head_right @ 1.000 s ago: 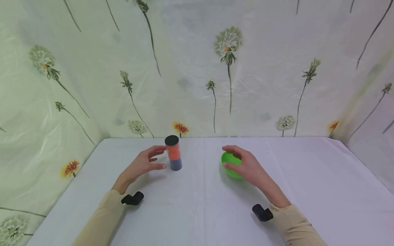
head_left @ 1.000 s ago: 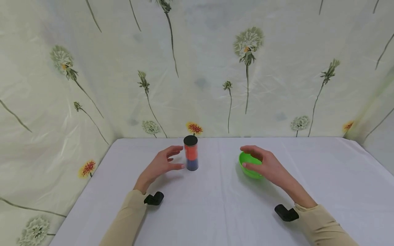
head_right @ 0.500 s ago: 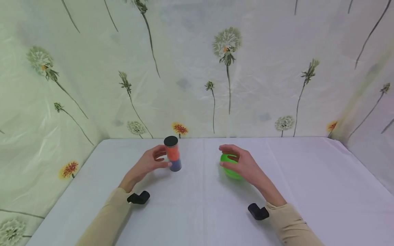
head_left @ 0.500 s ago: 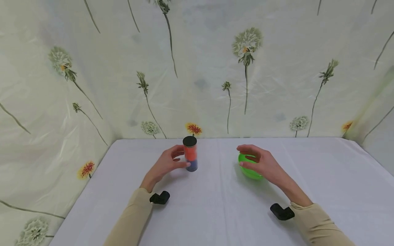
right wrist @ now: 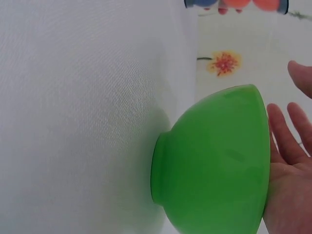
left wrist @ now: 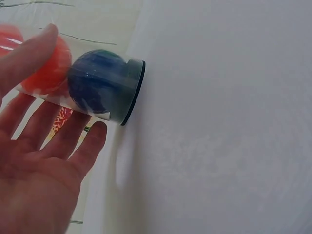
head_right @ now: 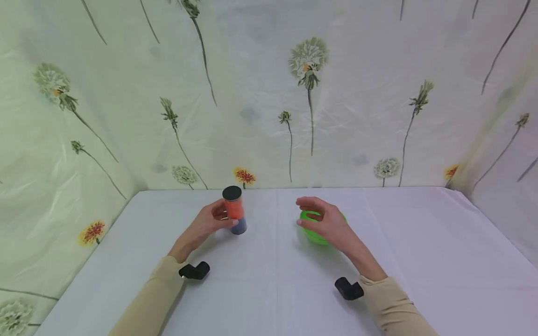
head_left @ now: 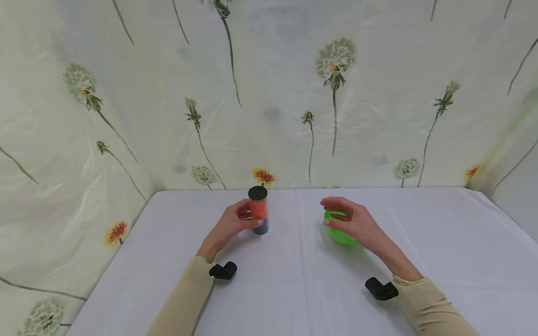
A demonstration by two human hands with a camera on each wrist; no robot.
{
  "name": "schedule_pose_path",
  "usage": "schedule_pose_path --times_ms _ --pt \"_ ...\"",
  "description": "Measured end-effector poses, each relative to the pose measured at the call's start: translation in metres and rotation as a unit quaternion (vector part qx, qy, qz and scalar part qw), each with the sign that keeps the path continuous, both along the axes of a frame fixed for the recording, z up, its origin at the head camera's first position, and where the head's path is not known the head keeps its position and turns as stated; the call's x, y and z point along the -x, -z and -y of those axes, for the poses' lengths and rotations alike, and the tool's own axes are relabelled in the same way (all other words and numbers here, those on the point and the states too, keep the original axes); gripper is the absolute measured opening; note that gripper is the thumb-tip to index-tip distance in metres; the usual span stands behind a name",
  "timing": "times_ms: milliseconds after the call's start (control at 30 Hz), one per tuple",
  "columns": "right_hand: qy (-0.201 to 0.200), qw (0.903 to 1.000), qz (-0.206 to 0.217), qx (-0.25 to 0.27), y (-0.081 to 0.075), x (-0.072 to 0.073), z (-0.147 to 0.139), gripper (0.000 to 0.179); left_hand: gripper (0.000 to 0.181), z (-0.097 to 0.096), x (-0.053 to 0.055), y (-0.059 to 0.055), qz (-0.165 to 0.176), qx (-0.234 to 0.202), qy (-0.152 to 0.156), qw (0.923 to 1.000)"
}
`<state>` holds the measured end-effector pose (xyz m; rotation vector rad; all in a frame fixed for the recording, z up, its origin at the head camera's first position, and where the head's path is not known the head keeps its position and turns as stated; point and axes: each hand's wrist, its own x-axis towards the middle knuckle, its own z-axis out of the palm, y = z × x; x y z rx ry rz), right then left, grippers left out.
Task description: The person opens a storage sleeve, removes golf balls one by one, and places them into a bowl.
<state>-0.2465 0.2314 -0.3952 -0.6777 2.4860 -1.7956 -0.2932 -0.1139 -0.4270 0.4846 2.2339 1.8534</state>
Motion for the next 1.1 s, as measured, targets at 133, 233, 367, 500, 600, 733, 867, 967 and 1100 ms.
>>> schedule_pose_path --times_ms 133,233,367,500,600,733,867,967,1100 --pt "-0.001 1.0 -0.002 0.002 -0.001 0.0 0.0 0.05 0.054 -0.001 0.002 0.001 0.005 -0.001 -0.01 0.9999" --pt "0.0 1.0 -0.004 0.005 0.0 0.001 0.001 0.049 0.052 -0.001 0.002 -0.001 0.003 -0.001 -0.015 0.9999" --pt "0.002 1.0 0.003 0.007 0.001 0.002 0.003 0.048 0.049 -0.001 0.002 -0.001 -0.005 -0.001 -0.017 0.9998" --pt "0.009 0.9999 0.01 0.002 0.001 0.001 0.005 0.049 0.047 0.001 0.001 -0.001 -0.006 0.001 -0.018 0.9998" --pt "0.015 0.9998 0.011 -0.001 0.0 0.001 0.006 0.049 0.046 0.001 0.0 -0.001 -0.007 0.001 -0.02 0.9998" --pt "0.015 0.9998 0.009 -0.007 -0.002 0.002 0.008 0.049 0.048 0.002 0.0 -0.002 -0.006 0.002 -0.03 0.9995" --pt "0.014 0.9998 0.01 -0.011 -0.004 0.002 0.009 0.049 0.05 0.004 -0.001 -0.002 -0.004 0.011 -0.038 0.9992" --pt "0.013 0.9998 0.007 -0.013 -0.005 0.002 0.01 0.049 0.05 0.006 -0.002 -0.004 -0.006 0.021 -0.04 0.9989" --pt "0.011 0.9999 0.004 -0.012 -0.007 0.002 0.011 0.049 0.049 0.008 -0.004 -0.006 -0.008 0.029 -0.044 0.9986"
